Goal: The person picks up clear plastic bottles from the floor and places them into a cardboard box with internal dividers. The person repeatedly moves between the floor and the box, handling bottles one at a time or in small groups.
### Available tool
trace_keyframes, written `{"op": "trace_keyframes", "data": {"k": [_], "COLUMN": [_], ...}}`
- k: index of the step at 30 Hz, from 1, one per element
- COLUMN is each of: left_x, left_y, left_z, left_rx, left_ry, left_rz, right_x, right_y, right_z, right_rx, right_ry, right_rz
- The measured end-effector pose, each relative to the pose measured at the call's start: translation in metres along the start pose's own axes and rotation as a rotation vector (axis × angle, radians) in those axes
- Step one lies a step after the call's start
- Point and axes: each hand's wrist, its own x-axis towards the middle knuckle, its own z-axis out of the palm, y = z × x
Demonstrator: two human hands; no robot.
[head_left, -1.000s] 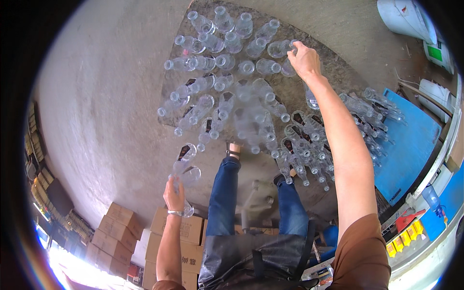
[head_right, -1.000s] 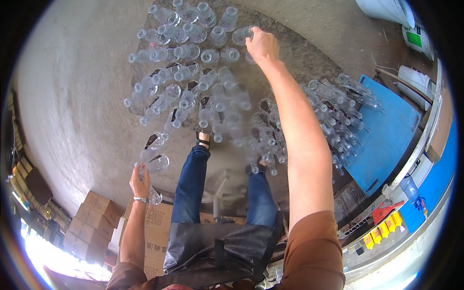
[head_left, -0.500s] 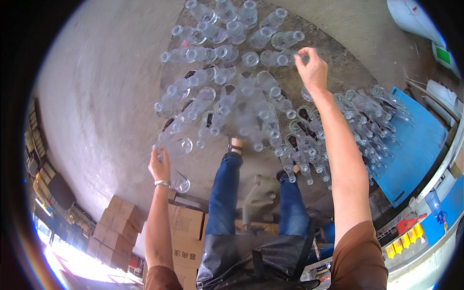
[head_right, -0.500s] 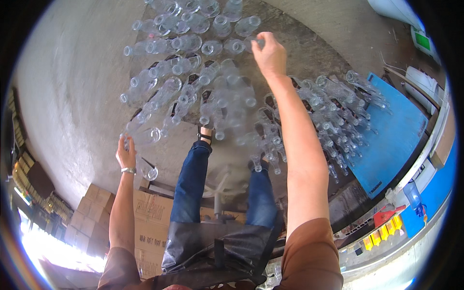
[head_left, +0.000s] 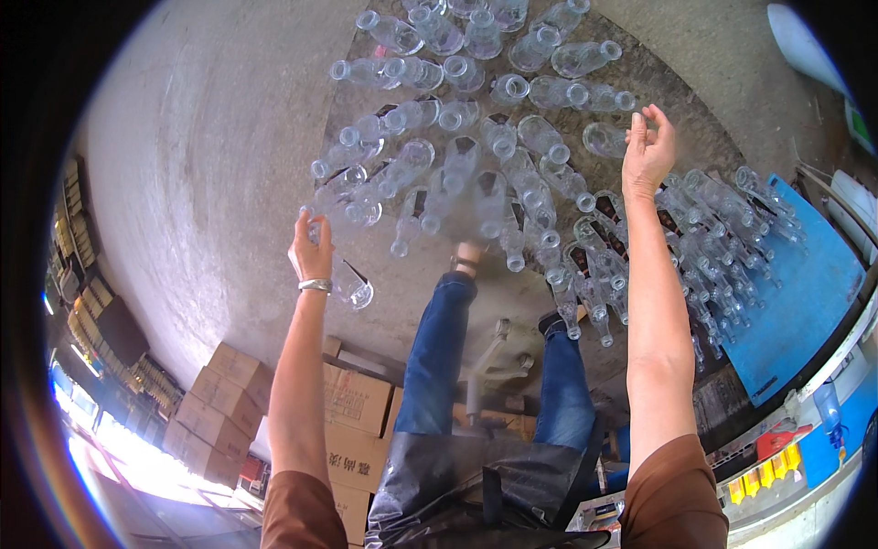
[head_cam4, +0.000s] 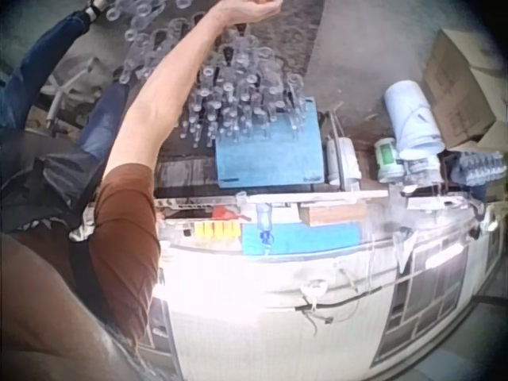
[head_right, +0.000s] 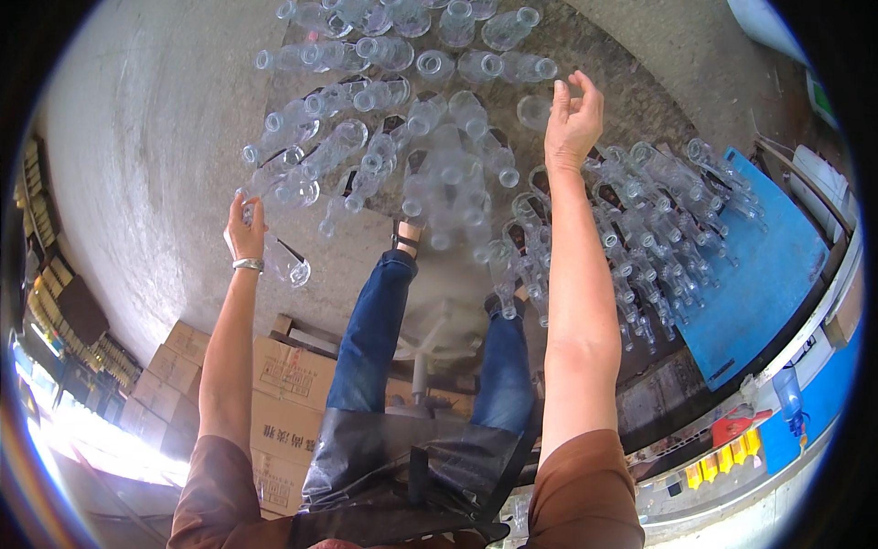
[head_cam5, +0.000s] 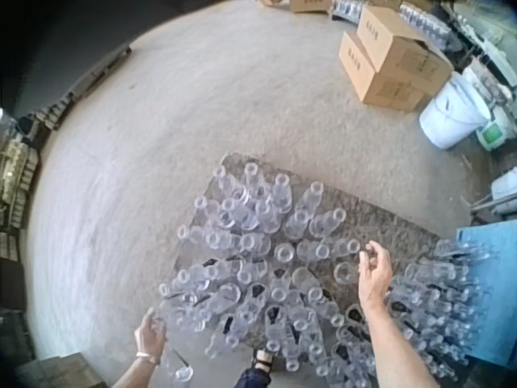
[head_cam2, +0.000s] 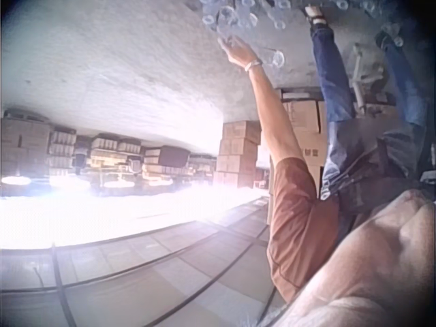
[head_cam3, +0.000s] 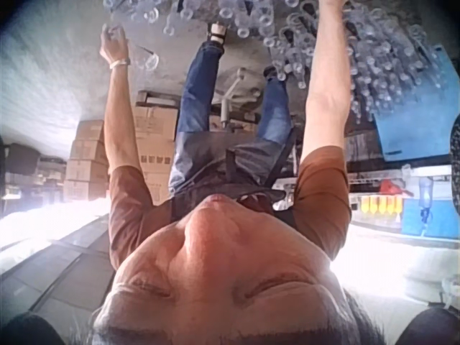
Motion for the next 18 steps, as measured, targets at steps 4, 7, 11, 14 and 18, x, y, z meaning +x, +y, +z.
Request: {"op": "trace_keyframes", "data": {"k": [4,7,11,14,18], "left_x": [-0.019,-0.032,-0.047,-0.054,-0.057], "left_y": [0.026,0.025,0.024,0.029,0.036], "left_z": [-0.003,0.005,0.025,0.038,0.046], "left_rx": [-0.058,-0.076,-0.205,-0.243,-0.201], "left_ry": [0.061,0.101,0.169,0.174,0.187], "left_rz": [-0.023,-0.013,-0.088,-0.077,-0.088], "right_x": [-0.014,-0.019,-0.024,-0.026,-0.033], "right_y": [0.011,0.012,0.002,0.002,0.002], "right_z": [0.004,0.004,-0.001,-0.011,-0.024], "right_rx": [0.027,0.030,0.063,0.041,0.083], "right_ry": [0.031,0.042,0.020,0.039,0.003], "right_rz": [-0.002,0.000,0.082,0.120,0.161]}}
